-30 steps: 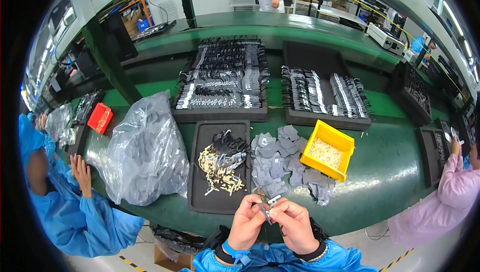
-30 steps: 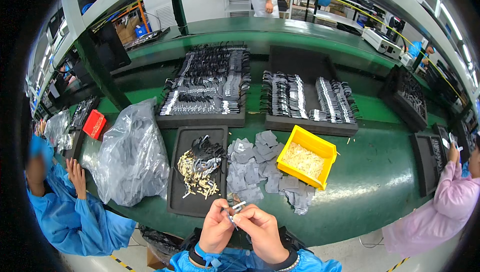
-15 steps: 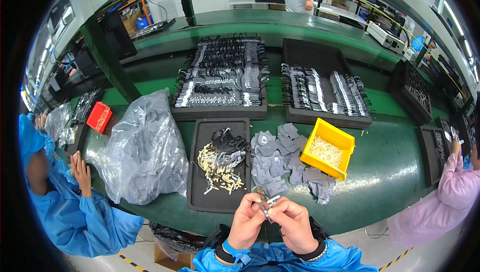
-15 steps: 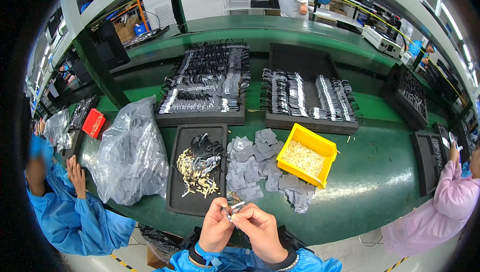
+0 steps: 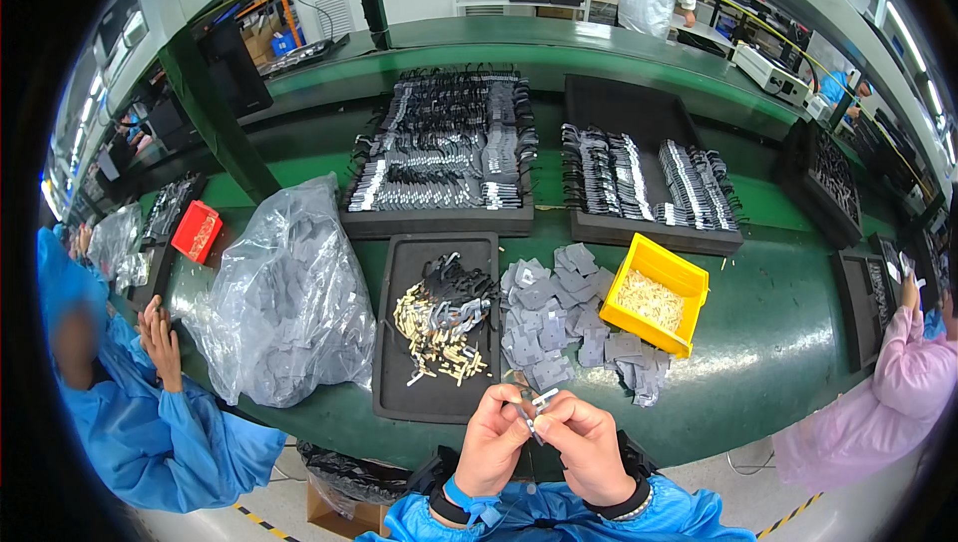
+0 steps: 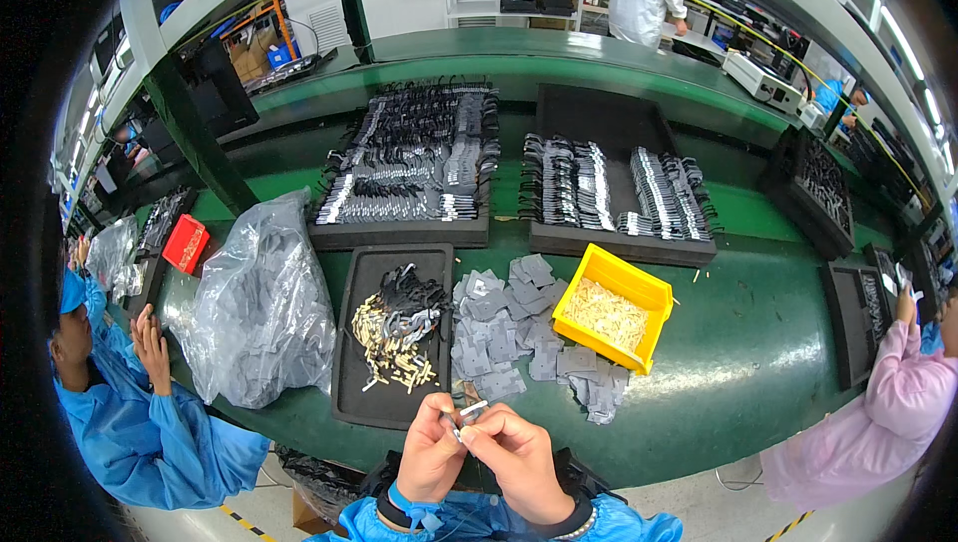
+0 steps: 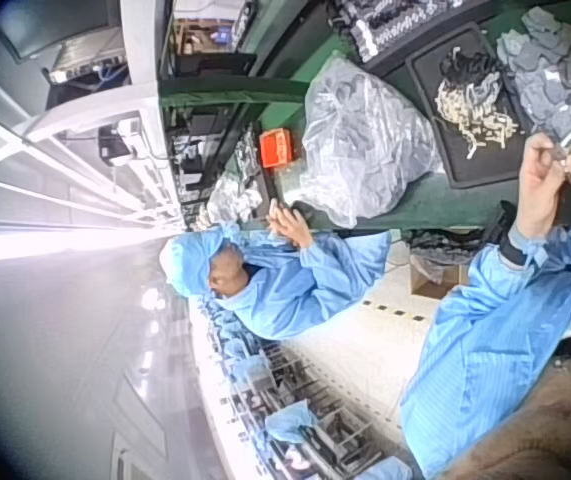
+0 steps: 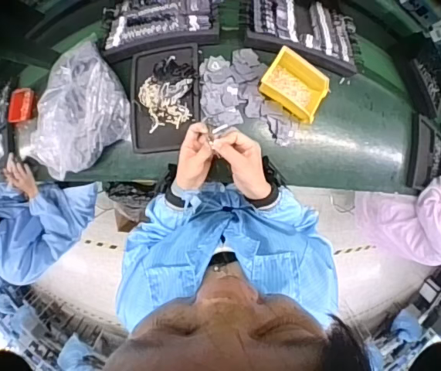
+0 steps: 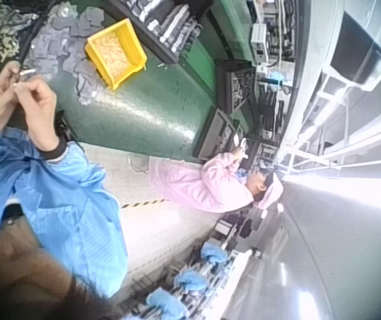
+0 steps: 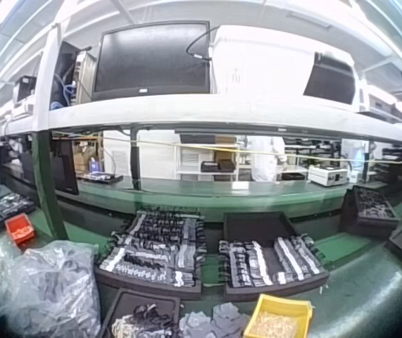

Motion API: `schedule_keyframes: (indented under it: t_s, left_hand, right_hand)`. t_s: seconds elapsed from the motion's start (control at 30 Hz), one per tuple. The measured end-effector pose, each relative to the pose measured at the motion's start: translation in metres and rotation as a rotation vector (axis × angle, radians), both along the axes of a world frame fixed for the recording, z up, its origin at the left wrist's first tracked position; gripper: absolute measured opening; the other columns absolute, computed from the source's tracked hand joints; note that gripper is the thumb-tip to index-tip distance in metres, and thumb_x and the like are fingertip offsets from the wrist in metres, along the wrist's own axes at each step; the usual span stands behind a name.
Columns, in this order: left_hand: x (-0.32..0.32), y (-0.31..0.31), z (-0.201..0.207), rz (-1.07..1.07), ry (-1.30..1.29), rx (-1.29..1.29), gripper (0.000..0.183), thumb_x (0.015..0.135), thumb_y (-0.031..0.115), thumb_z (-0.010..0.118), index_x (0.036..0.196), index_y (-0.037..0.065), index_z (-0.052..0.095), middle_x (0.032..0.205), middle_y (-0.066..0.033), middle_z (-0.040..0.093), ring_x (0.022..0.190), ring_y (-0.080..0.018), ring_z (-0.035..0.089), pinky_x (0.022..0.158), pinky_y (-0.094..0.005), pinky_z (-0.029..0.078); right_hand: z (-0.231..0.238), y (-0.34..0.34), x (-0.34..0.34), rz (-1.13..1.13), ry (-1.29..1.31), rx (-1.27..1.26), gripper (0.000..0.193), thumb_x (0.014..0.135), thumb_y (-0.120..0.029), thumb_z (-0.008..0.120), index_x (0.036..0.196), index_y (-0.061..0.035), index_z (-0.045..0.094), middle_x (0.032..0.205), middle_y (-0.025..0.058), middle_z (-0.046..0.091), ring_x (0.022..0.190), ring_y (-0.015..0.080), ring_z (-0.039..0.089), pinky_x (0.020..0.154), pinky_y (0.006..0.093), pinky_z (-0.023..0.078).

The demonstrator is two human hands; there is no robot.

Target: Assembling small plastic and metal components at a factory workstation.

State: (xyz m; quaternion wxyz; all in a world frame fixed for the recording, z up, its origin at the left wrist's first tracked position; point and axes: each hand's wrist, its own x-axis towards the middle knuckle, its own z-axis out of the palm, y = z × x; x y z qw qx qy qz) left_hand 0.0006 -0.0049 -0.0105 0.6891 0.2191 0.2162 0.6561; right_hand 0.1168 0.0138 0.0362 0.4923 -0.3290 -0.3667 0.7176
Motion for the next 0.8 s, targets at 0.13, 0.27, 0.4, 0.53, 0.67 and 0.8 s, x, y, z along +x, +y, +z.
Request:
schedule_keyframes:
  t_s: [0.13, 0.27, 0.4, 0.53, 0.67, 0.8]
  left_hand:
    - [0.0007, 0.0003, 0.0008, 0.008, 0.000, -0.006, 0.026, 0.086, 0.007, 0.058, 0.106, 0.009, 0.041, 0.091, -0.0040, 0.055, 0.085, -0.0116, 0.052, 0.075, -0.0250, 0.041]
    - [0.0005, 0.0002, 0.0005, 0.017, 0.000, -0.009, 0.027, 0.086, 0.007, 0.059, 0.106, 0.008, 0.042, 0.091, -0.0038, 0.055, 0.085, -0.0109, 0.052, 0.075, -0.0244, 0.041]
    - [-0.0001, 0.0004, 0.0011, 0.026, 0.019, -0.008, 0.026, 0.086, 0.005, 0.058, 0.106, 0.008, 0.042, 0.091, -0.0035, 0.054, 0.086, -0.0104, 0.051, 0.075, -0.0239, 0.041]
    - [0.0010, 0.0013, 0.0036, 0.034, 0.045, -0.017, 0.026, 0.086, 0.004, 0.057, 0.106, 0.008, 0.042, 0.092, -0.0040, 0.055, 0.087, -0.0105, 0.052, 0.076, -0.0240, 0.041]
    - [0.0016, 0.0017, 0.0056, 0.098, 0.065, -0.020, 0.025, 0.086, 0.001, 0.056, 0.105, 0.008, 0.042, 0.093, -0.0054, 0.057, 0.087, -0.0110, 0.053, 0.078, -0.0242, 0.042]
    - [0.0036, 0.0015, 0.0095, 0.138, 0.147, -0.047, 0.025, 0.085, -0.001, 0.055, 0.104, 0.007, 0.041, 0.093, -0.0064, 0.057, 0.086, -0.0107, 0.053, 0.076, -0.0237, 0.043]
  right_hand:
    - [0.0007, 0.0005, 0.0001, 0.011, -0.007, 0.002, 0.008, 0.083, 0.000, 0.057, 0.075, -0.0015, 0.058, 0.080, 0.0015, 0.052, 0.074, 0.0078, 0.047, 0.066, 0.0217, 0.036]
    - [0.0007, 0.0008, 0.0004, 0.018, -0.008, 0.010, 0.007, 0.083, -0.001, 0.058, 0.076, -0.0013, 0.058, 0.081, 0.0019, 0.052, 0.074, 0.0078, 0.047, 0.067, 0.0217, 0.036]
    - [-0.0017, 0.0021, 0.0007, 0.033, -0.010, 0.023, 0.006, 0.083, 0.000, 0.058, 0.076, -0.0013, 0.058, 0.082, 0.0020, 0.052, 0.076, 0.0081, 0.048, 0.070, 0.0220, 0.038]
    - [-0.0021, 0.0037, 0.0037, 0.050, -0.006, 0.037, 0.004, 0.082, 0.001, 0.059, 0.079, 0.0009, 0.060, 0.085, 0.0034, 0.053, 0.080, 0.0086, 0.050, 0.073, 0.0227, 0.039]
    - [-0.0051, 0.0040, -0.0025, -0.037, -0.109, 0.109, 0.004, 0.080, 0.002, 0.061, 0.078, -0.0010, 0.059, 0.083, 0.0029, 0.051, 0.079, 0.0099, 0.049, 0.072, 0.0227, 0.039]
    - [-0.0055, 0.0037, 0.0007, -0.157, -0.367, 0.372, 0.007, 0.076, 0.003, 0.065, 0.079, -0.0004, 0.060, 0.083, 0.0043, 0.051, 0.079, 0.0115, 0.049, 0.070, 0.0231, 0.040]
